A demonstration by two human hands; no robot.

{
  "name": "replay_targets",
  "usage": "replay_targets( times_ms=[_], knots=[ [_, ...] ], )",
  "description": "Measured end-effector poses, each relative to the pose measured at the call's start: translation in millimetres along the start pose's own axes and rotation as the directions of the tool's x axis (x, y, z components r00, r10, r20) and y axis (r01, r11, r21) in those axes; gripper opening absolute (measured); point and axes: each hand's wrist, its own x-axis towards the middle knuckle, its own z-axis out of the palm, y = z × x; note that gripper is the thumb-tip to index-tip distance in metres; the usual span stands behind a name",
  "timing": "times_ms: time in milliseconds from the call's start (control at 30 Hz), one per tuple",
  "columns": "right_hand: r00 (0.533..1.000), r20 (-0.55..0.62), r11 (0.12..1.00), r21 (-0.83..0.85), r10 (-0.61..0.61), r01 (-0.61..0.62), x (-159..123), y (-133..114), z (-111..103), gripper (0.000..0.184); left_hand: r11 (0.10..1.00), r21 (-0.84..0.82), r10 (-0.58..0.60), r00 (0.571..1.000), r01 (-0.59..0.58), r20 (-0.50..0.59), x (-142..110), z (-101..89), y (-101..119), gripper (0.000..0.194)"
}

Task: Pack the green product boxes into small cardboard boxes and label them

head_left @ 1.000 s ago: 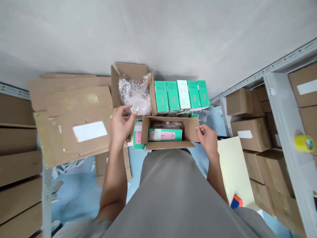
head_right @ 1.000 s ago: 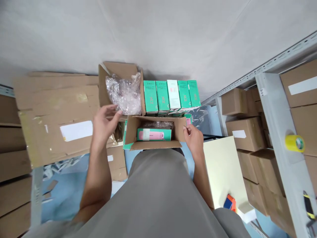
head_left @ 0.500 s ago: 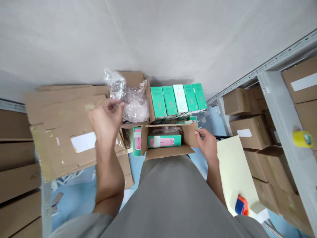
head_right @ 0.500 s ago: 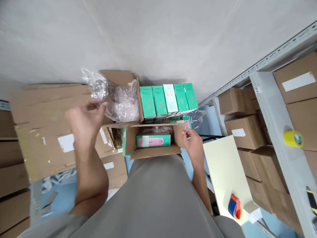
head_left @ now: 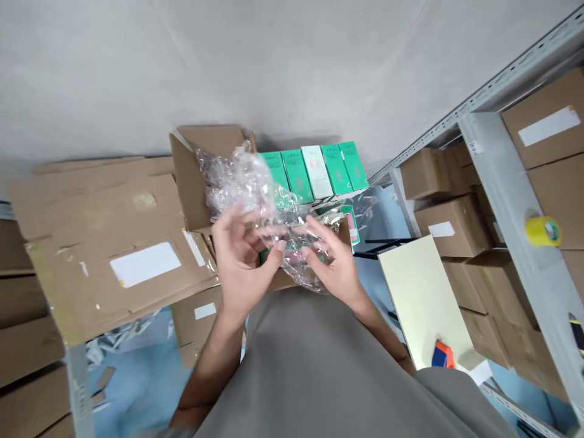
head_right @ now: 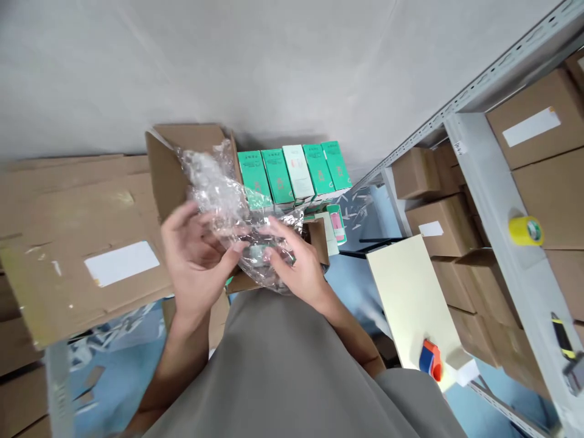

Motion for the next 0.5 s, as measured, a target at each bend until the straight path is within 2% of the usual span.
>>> replay_targets(
  times_ms=[67,100,167,267,333,400,433,500],
  knots=[
    [0.999,0.002,0.998,-0.043,-0.037,0.037,-6.4,7.4,-6.4,0.048,0.994,0.078,0.081,0.994,-0.076,-0.067,0.1,-2.0,-1.5,0.083],
    [0.999,0.008,0.997,-0.059,-0.045,0.046,-10.1,11.1,-11.2,0.044,0.988,0.120,0.106,0.992,-0.098,-0.067,1.4,-4.5,-3.0,0.085],
    [0.998,0.036,0.996,-0.069,-0.046,0.049,-17.5,18.0,-21.5,0.041,0.979,0.173,0.107,0.994,-0.106,0.004,4.4,-10.6,-7.1,0.071],
    [0.992,0.123,0.992,-0.118,-0.029,0.044,-26.3,26.5,-31.6,0.061,0.989,0.141,0.024,0.985,-0.049,0.172,4.7,-17.2,-13.7,0.043],
    [0.982,0.186,0.975,-0.219,0.016,0.026,-29.6,30.6,-32.1,0.076,0.997,0.072,-0.028,0.969,0.011,0.244,0.8,-19.1,-16.0,0.036],
    [0.969,0.232,0.939,-0.343,0.083,0.002,-30.5,33.5,-28.7,0.080,0.998,0.018,-0.056,0.959,0.053,0.276,-5.1,-20.5,-15.5,0.035],
    [0.961,0.253,0.918,-0.396,0.114,-0.005,-30.2,34.6,-26.4,0.073,0.998,0.006,-0.061,0.958,0.061,0.281,-8.1,-21.5,-14.2,0.035],
    [0.949,0.277,0.878,-0.479,0.152,-0.001,-28.2,36.4,-23.5,0.043,0.999,0.020,-0.051,0.959,0.047,0.279,-13.6,-25.0,-10.0,0.038]
  ],
)
